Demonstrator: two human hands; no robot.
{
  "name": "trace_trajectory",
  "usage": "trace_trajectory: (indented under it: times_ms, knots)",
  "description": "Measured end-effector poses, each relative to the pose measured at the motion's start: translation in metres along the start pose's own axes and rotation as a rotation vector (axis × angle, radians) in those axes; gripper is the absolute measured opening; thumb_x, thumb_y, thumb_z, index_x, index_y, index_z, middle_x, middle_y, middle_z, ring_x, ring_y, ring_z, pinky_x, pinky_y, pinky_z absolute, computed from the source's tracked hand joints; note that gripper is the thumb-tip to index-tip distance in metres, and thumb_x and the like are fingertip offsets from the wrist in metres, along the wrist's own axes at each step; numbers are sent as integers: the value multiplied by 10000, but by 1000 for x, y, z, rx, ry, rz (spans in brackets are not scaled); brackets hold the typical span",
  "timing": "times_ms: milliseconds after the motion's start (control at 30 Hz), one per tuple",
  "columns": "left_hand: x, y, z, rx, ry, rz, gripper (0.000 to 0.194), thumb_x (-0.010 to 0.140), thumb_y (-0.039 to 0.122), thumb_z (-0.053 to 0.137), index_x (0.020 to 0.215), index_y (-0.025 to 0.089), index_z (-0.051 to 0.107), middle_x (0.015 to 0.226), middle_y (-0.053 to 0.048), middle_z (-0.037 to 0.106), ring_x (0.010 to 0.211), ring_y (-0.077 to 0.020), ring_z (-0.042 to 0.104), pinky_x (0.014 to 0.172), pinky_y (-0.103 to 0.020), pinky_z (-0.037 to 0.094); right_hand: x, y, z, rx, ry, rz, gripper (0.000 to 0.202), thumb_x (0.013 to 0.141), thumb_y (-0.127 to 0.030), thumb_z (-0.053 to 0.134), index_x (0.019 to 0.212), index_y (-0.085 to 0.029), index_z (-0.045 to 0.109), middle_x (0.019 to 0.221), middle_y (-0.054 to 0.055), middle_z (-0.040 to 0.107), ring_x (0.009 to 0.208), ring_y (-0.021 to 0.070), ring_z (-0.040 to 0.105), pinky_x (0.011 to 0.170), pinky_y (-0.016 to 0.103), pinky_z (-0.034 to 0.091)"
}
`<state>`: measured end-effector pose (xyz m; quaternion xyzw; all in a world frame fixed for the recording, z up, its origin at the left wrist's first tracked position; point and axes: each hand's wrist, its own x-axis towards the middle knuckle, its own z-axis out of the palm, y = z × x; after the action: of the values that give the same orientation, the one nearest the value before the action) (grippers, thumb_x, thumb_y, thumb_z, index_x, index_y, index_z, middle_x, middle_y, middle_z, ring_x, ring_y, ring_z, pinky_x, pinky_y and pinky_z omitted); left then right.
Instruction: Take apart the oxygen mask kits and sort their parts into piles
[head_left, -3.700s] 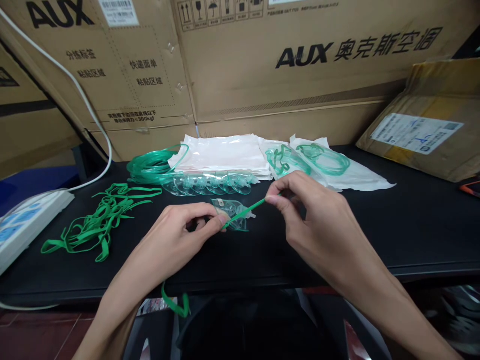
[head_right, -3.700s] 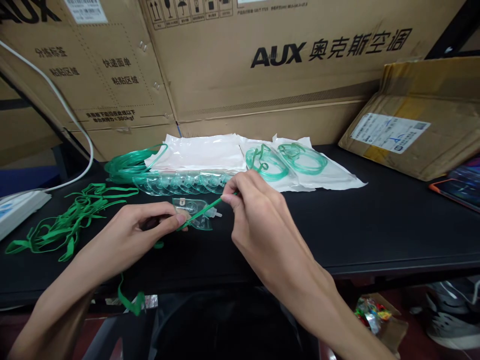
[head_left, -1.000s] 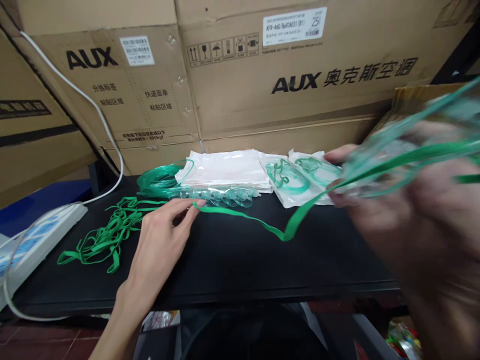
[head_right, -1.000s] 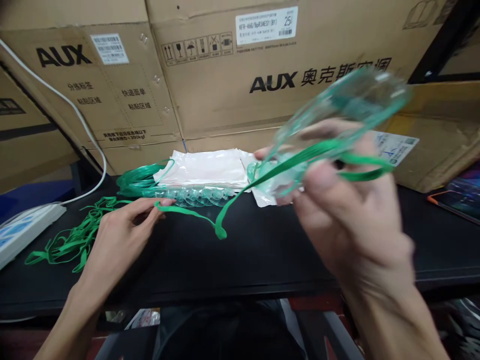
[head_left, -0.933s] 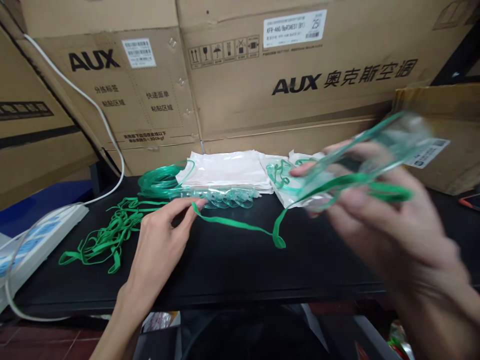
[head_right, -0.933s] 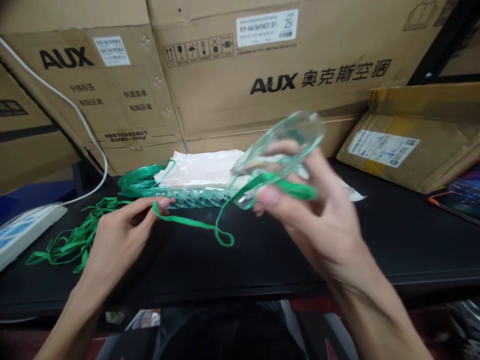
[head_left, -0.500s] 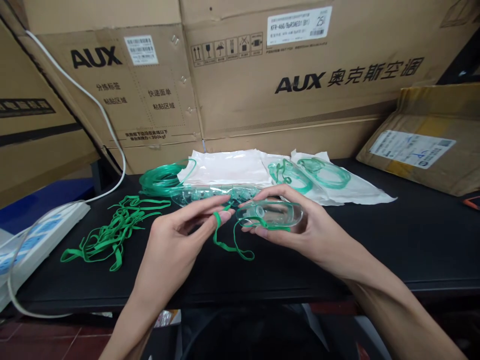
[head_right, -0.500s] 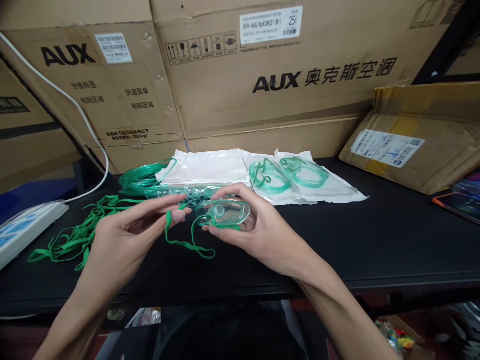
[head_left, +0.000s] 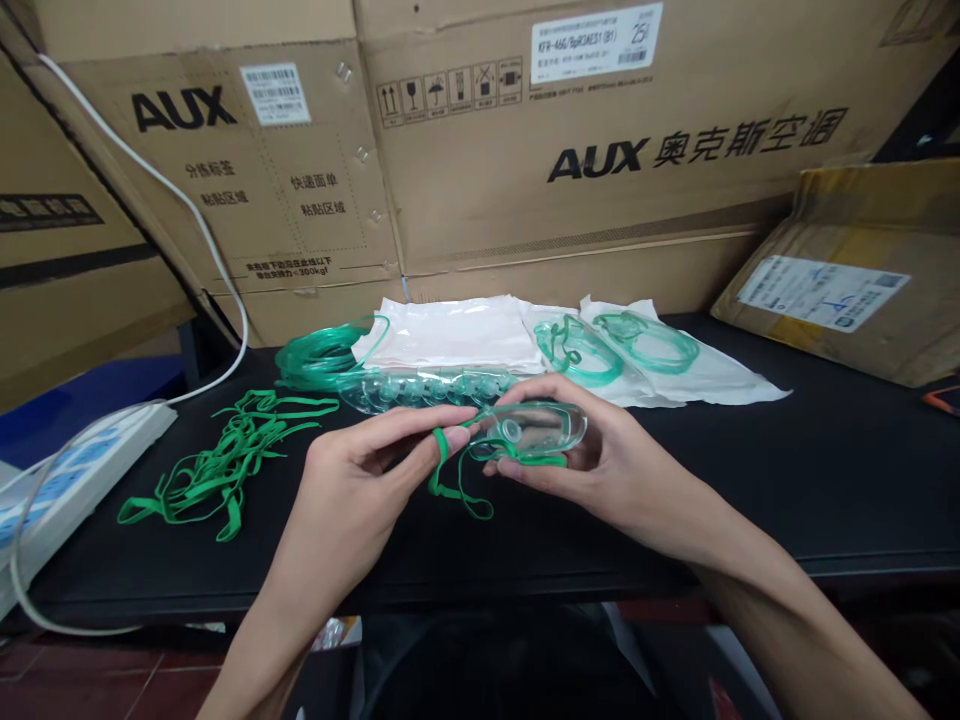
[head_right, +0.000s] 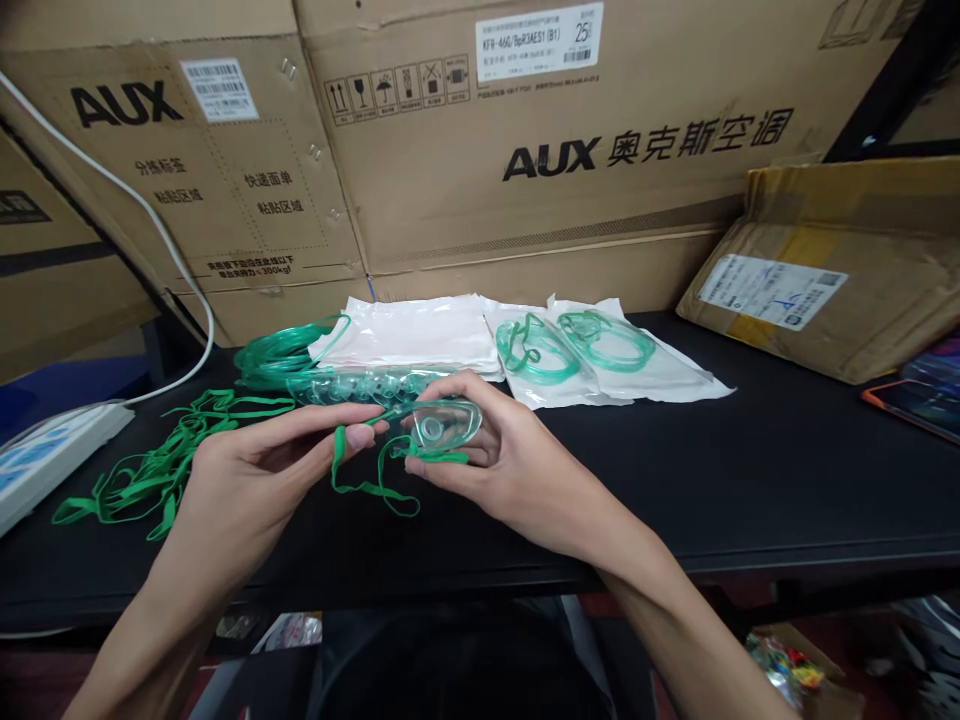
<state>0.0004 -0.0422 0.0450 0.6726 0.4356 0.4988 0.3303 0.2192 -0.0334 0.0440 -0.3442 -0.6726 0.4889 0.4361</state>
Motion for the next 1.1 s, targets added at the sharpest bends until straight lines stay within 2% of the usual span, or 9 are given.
trace_trajectory:
  times_ms: [267,400,533,567,633,733,833,933,1100]
  knots:
    - [0,-1,0,-6,-8,-18,122,929,300,761,1011,341,842,925,67,824,910,-114,766,787,-106,567,2,1,4,-80,18,-47,372,799,-149,840,1100,-238,639,999,-35,684,886,112,717,790,191,630]
    - [1,0,3,-40,-3,-50,94,907,267,785,967,314,840,912,63,820,882,-105,773,761,-84,567,0,2,4,-53,32,-105,410,786,-96,842,1124,-244,663,1070,-32,692,998,112,721,879,176,608]
    - [3,-1,3,-105,6,-71,93,887,270,808,979,276,818,899,47,812,861,-99,769,776,-84,567,-3,0,1,47,-74,-72,609,725,-162,915,1262,-300,664,1248,-18,682,1188,164,674,1022,245,564]
    - [3,-1,3,-121,2,-76,102,887,275,810,989,272,810,886,47,808,854,-94,766,777,-83,564,-3,-1,0,85,-97,-70,600,745,-195,908,1282,-309,665,1271,-10,685,1201,179,672,1039,274,559]
    - [3,-2,2,-154,-16,-93,121,884,287,815,1000,266,791,859,49,800,845,-89,758,761,-82,559,-3,-2,-1,114,-87,-85,446,842,-266,837,1263,-305,695,1270,8,706,1184,199,689,1017,306,578]
    - [3,-4,3,-202,-56,-133,138,877,298,821,987,249,753,832,48,786,830,-95,749,729,-101,559,-2,-2,3,32,15,-124,198,958,-289,708,1149,-282,756,1274,26,724,1194,202,691,924,271,609]
    - [2,-5,7,-229,-89,-160,158,871,298,825,963,239,711,824,51,769,816,-97,737,725,-122,552,-1,1,9,-12,86,-157,96,947,-239,723,1021,-258,781,1283,25,730,1252,181,660,940,220,583]
    - [2,-6,10,-234,-122,-174,174,859,285,832,931,237,680,828,58,752,827,-99,724,732,-134,537,0,4,11,-14,120,-179,25,925,-224,754,919,-243,768,1241,19,752,1218,142,673,949,175,553]
    - [1,-5,6,-306,-240,-258,93,925,191,691,1005,237,684,896,25,766,893,-134,708,776,-190,511,-2,1,7,-88,190,-220,83,954,-210,715,884,-241,746,1217,9,757,1191,124,685,901,151,547]
